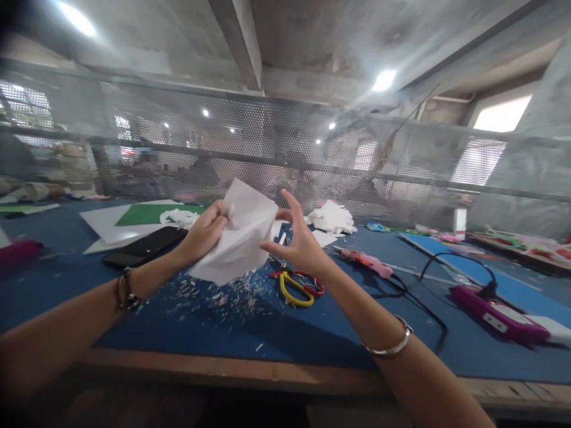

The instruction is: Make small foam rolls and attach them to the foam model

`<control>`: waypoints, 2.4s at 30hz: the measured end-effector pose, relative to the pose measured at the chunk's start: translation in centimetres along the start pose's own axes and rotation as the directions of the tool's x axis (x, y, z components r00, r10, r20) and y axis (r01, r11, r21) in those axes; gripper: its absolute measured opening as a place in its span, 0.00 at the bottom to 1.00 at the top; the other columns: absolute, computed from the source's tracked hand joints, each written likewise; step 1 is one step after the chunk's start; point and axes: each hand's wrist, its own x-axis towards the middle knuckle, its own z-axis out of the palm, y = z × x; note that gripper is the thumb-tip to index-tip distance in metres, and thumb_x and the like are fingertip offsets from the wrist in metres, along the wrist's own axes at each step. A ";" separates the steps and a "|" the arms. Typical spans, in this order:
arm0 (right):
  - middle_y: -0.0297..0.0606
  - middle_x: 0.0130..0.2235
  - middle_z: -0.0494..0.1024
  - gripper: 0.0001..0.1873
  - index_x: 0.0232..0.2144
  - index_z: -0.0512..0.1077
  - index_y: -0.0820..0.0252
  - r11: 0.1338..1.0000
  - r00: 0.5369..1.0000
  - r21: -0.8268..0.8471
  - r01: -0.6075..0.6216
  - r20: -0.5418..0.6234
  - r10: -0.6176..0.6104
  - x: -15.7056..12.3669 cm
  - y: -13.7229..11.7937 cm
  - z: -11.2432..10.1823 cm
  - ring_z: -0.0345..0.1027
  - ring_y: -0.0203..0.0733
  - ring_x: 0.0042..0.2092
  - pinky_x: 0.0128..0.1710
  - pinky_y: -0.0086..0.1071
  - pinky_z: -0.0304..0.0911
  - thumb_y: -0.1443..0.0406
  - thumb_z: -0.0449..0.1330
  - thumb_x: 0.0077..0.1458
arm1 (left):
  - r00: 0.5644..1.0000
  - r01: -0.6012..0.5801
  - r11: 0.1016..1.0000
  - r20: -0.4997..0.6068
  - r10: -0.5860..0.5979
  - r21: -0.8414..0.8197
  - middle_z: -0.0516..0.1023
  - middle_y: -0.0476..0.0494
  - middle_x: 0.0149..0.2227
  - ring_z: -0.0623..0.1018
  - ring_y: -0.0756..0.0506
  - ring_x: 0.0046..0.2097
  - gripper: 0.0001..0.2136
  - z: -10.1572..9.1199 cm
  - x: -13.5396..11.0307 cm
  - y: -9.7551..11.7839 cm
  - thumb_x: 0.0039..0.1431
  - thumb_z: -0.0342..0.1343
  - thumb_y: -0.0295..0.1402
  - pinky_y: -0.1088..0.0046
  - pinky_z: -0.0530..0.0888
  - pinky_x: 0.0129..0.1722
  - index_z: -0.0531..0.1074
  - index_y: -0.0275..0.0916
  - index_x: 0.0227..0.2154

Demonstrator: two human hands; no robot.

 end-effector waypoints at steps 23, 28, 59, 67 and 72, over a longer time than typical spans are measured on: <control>0.29 0.17 0.62 0.11 0.17 0.65 0.62 0.924 0.881 -0.374 -0.080 0.407 0.241 -1.2 -1.0 1.6 0.55 0.30 0.22 0.23 0.25 0.53 0.68 0.47 0.47 | 0.816 -0.547 0.512 0.286 0.502 0.662 0.67 0.34 0.49 0.62 0.37 0.53 0.22 -3.1 -2.6 2.0 0.53 0.43 0.30 0.60 0.60 0.50 0.57 0.34 0.52; 0.32 0.21 0.66 0.10 0.15 0.61 0.62 0.915 0.871 -0.404 0.013 0.454 0.188 -0.5 -0.6 2.7 0.58 0.33 0.27 0.28 0.27 0.55 0.72 0.46 0.44 | 0.377 -0.918 0.112 0.746 0.549 0.382 0.61 0.52 0.56 0.56 0.52 0.58 0.19 -2.1 -6.9 2.0 0.59 0.41 0.34 0.80 0.55 0.54 0.53 0.45 0.55; 0.51 0.40 0.73 0.20 0.45 0.59 0.68 0.664 0.814 -0.736 0.136 0.465 0.349 -1.4 -2.4 4.6 0.69 0.48 0.39 0.32 0.36 0.59 0.74 0.48 0.47 | 0.640 -0.471 0.681 0.749 -0.175 0.561 0.76 0.35 0.34 0.76 0.41 0.34 0.12 -0.6 -4.2 3.0 0.47 0.44 0.21 0.69 0.70 0.30 0.69 0.31 0.34; 0.45 0.31 0.76 0.14 0.40 0.62 0.65 0.691 0.754 -0.690 0.215 0.567 0.332 -2.1 -3.7 3.9 0.70 0.46 0.29 0.21 0.30 0.48 0.67 0.49 0.50 | 0.534 -0.512 0.728 0.833 -0.146 0.456 0.76 0.38 0.30 0.75 0.42 0.30 0.10 -1.8 -4.9 3.8 0.51 0.44 0.30 0.71 0.66 0.27 0.69 0.34 0.29; 0.40 0.26 0.75 0.17 0.33 0.64 0.62 0.710 0.783 -0.663 0.237 0.563 0.264 -4.5 -6.3 3.6 0.67 0.42 0.22 0.17 0.30 0.39 0.54 0.48 0.51 | 0.479 -0.438 0.851 0.876 -0.051 0.289 0.74 0.44 0.23 0.71 0.47 0.23 0.19 -3.7 -6.3 4.9 0.58 0.37 0.42 0.75 0.59 0.21 0.69 0.38 0.27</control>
